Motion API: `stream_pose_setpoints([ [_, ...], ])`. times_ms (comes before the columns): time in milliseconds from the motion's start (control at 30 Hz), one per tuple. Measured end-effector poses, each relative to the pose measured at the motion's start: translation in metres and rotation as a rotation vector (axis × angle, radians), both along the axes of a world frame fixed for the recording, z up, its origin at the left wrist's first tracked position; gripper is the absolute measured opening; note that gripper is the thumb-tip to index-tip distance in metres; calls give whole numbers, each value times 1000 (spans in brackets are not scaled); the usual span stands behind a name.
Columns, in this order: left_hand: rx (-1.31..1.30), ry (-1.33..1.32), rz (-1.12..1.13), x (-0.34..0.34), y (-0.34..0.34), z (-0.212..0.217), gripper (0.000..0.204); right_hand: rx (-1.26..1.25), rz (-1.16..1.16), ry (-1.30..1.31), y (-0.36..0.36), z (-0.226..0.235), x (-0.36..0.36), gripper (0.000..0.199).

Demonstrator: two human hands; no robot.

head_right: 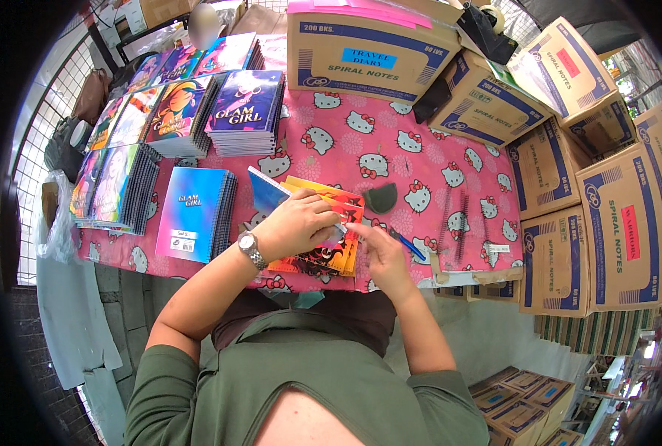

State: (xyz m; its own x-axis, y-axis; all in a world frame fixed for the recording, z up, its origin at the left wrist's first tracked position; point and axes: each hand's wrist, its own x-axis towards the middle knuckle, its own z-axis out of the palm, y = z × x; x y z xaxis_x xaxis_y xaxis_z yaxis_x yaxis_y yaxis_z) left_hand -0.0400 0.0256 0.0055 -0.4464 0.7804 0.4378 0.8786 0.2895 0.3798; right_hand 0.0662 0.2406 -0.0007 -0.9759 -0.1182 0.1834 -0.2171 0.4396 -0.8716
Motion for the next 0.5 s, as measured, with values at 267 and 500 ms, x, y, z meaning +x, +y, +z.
stream_pose_setpoints([
  [267,-24,33,60,3,11,-9,18,44,-257,158,-29,-7,-3,24],
  [500,-84,162,122,21,4,-10,19,83,-147,-29,-22,9,3,26],
])
